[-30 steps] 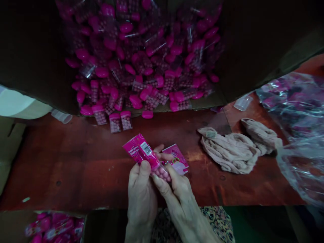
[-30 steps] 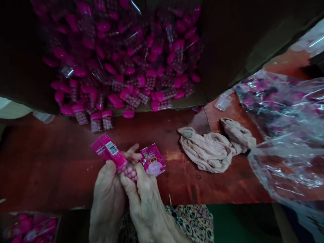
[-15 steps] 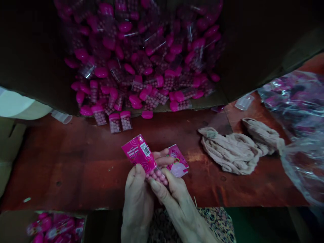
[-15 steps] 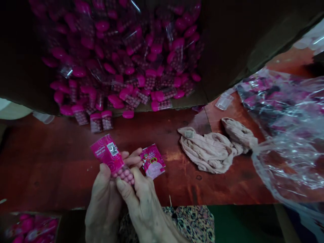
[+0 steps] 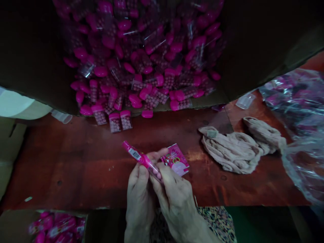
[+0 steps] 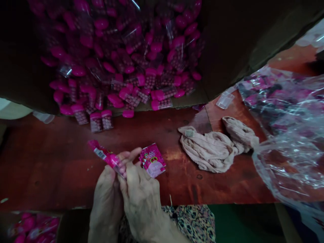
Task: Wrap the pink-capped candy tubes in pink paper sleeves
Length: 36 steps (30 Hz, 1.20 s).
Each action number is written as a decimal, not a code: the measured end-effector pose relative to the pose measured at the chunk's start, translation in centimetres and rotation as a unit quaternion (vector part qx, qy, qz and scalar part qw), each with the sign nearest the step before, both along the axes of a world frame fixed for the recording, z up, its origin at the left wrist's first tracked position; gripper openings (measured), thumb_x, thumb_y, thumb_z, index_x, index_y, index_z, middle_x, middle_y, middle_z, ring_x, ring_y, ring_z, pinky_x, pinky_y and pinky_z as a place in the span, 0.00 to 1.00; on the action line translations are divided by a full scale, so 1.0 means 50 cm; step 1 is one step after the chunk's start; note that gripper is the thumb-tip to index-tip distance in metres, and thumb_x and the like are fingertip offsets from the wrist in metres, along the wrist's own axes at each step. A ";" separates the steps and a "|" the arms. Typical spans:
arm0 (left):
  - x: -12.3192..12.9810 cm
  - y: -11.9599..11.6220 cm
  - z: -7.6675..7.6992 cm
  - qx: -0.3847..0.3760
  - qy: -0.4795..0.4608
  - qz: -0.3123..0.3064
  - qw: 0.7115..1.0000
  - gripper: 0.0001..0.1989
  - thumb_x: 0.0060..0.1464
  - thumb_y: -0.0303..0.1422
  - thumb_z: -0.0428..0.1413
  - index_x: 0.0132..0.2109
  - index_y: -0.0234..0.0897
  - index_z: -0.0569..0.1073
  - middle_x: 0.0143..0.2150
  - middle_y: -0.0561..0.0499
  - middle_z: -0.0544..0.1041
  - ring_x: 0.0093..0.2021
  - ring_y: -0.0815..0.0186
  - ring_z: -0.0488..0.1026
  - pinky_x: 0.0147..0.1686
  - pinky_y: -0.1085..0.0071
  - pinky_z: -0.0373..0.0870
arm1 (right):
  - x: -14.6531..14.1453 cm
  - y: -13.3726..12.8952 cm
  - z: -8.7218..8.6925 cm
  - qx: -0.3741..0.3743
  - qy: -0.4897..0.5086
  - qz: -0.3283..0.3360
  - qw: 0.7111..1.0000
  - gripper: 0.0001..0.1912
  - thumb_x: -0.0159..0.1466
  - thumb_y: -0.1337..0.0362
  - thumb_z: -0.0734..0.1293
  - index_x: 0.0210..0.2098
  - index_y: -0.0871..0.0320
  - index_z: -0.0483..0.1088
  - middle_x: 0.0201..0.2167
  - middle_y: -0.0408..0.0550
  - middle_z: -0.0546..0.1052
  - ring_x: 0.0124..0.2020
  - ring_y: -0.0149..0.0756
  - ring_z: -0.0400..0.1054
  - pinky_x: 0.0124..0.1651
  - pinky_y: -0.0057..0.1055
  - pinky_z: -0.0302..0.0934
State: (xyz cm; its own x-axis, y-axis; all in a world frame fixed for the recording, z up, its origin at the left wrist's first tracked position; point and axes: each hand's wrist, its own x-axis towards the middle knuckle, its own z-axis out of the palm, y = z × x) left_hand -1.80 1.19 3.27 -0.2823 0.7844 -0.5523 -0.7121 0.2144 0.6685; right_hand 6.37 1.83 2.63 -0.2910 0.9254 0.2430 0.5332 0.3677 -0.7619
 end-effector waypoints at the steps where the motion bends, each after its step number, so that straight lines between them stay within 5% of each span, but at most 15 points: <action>1: -0.002 0.003 0.001 0.003 0.031 0.022 0.999 0.15 0.50 0.43 0.58 0.42 0.39 0.76 0.46 0.45 0.78 0.50 0.58 0.72 0.51 0.64 0.66 | 0.000 0.006 -0.007 0.045 -0.027 -0.007 0.999 0.13 0.67 0.68 0.57 0.49 0.65 0.65 0.29 0.53 0.75 0.29 0.39 0.70 0.31 0.31 0.66; 6: -0.006 0.017 0.010 -0.036 0.065 0.074 0.994 0.25 0.47 0.51 0.56 0.43 0.35 0.76 0.45 0.44 0.79 0.49 0.57 0.73 0.51 0.65 0.66 | 0.000 0.014 -0.036 0.076 -0.125 -0.011 0.989 0.19 0.66 0.70 0.57 0.57 0.61 0.63 0.25 0.50 0.70 0.25 0.38 0.65 0.27 0.33 0.64; 12: -0.012 0.032 0.013 -0.111 0.042 0.064 0.991 0.20 0.55 0.43 0.53 0.42 0.29 0.76 0.43 0.39 0.79 0.41 0.61 0.76 0.43 0.67 0.71 | -0.011 -0.008 -0.031 -0.138 0.090 -0.010 0.986 0.24 0.66 0.54 0.59 0.56 0.62 0.60 0.40 0.56 0.76 0.38 0.41 0.72 0.35 0.32 0.69; 17: -0.003 0.028 0.014 -0.070 0.026 0.087 0.993 0.19 0.54 0.46 0.53 0.40 0.33 0.75 0.38 0.42 0.81 0.42 0.62 0.77 0.41 0.68 0.72 | -0.015 -0.016 -0.012 -0.307 0.144 -0.006 0.941 0.10 0.66 0.58 0.58 0.41 0.56 0.66 0.29 0.44 0.77 0.27 0.32 0.72 0.27 0.24 0.64; 21: -0.009 0.030 0.016 -0.049 0.015 0.075 0.996 0.12 0.50 0.40 0.58 0.34 0.33 0.75 0.31 0.44 0.81 0.38 0.62 0.77 0.35 0.72 0.73 | -0.008 -0.016 -0.009 -0.321 0.123 0.003 0.939 0.12 0.66 0.56 0.58 0.42 0.55 0.67 0.30 0.44 0.76 0.30 0.34 0.71 0.30 0.26 0.63; 26: -0.019 0.029 0.012 -0.021 -0.040 0.019 0.999 0.11 0.49 0.39 0.59 0.33 0.34 0.76 0.36 0.44 0.81 0.22 0.71 0.72 0.29 0.72 0.73 | 0.001 -0.008 0.000 -0.278 0.169 0.022 0.945 0.14 0.68 0.59 0.54 0.49 0.54 0.65 0.33 0.46 0.77 0.31 0.34 0.73 0.31 0.26 0.65; 31: -0.006 0.012 0.004 0.016 -0.052 -0.038 0.998 0.11 0.50 0.40 0.58 0.36 0.37 0.76 0.39 0.43 0.81 0.36 0.59 0.77 0.41 0.62 0.72 | 0.009 -0.032 0.000 -0.231 0.122 -0.064 0.963 0.16 0.66 0.57 0.56 0.48 0.56 0.68 0.39 0.52 0.78 0.35 0.40 0.73 0.38 0.33 0.67; 36: 0.003 0.006 -0.005 0.040 -0.035 -0.070 0.996 0.12 0.53 0.39 0.56 0.39 0.37 0.78 0.36 0.44 0.81 0.43 0.56 0.76 0.43 0.62 0.71 | 0.005 -0.050 0.001 -0.279 0.153 -0.148 0.936 0.17 0.65 0.52 0.59 0.44 0.54 0.71 0.37 0.50 0.78 0.35 0.39 0.71 0.38 0.31 0.67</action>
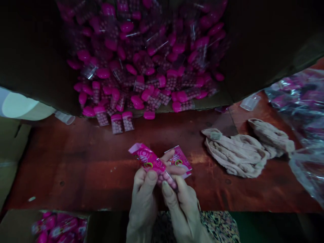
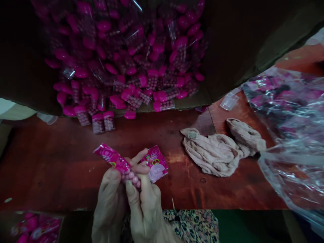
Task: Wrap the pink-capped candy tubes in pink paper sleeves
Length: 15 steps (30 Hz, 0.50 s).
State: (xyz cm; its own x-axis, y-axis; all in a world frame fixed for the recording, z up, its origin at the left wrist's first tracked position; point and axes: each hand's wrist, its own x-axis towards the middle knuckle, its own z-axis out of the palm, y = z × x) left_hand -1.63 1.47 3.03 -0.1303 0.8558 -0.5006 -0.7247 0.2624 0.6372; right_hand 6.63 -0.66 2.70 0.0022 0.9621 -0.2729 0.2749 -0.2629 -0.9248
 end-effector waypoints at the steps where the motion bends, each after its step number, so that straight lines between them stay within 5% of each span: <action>1: 0.000 0.000 -0.001 -0.010 0.011 -0.008 1.000 0.12 0.54 0.38 0.55 0.40 0.37 0.78 0.36 0.44 0.81 0.42 0.57 0.76 0.43 0.63 0.71 | -0.002 0.005 0.001 -0.020 0.025 -0.001 0.999 0.17 0.64 0.52 0.59 0.44 0.54 0.71 0.36 0.50 0.77 0.35 0.38 0.71 0.37 0.30 0.66; 7: 0.001 0.005 0.007 -0.037 0.058 0.030 0.997 0.13 0.54 0.38 0.55 0.43 0.36 0.77 0.38 0.43 0.81 0.41 0.59 0.77 0.42 0.65 0.72 | -0.009 0.039 -0.002 -0.097 0.246 0.007 0.964 0.17 0.64 0.50 0.60 0.35 0.57 0.71 0.23 0.42 0.71 0.22 0.30 0.65 0.26 0.25 0.63; 15: 0.033 -0.013 0.009 -0.132 0.090 0.080 0.984 0.14 0.53 0.42 0.55 0.36 0.36 0.77 0.38 0.45 0.81 0.41 0.60 0.76 0.45 0.66 0.70 | -0.022 -0.006 -0.013 -0.117 0.085 -0.107 0.984 0.21 0.61 0.48 0.62 0.47 0.53 0.71 0.43 0.50 0.75 0.45 0.40 0.69 0.47 0.33 0.65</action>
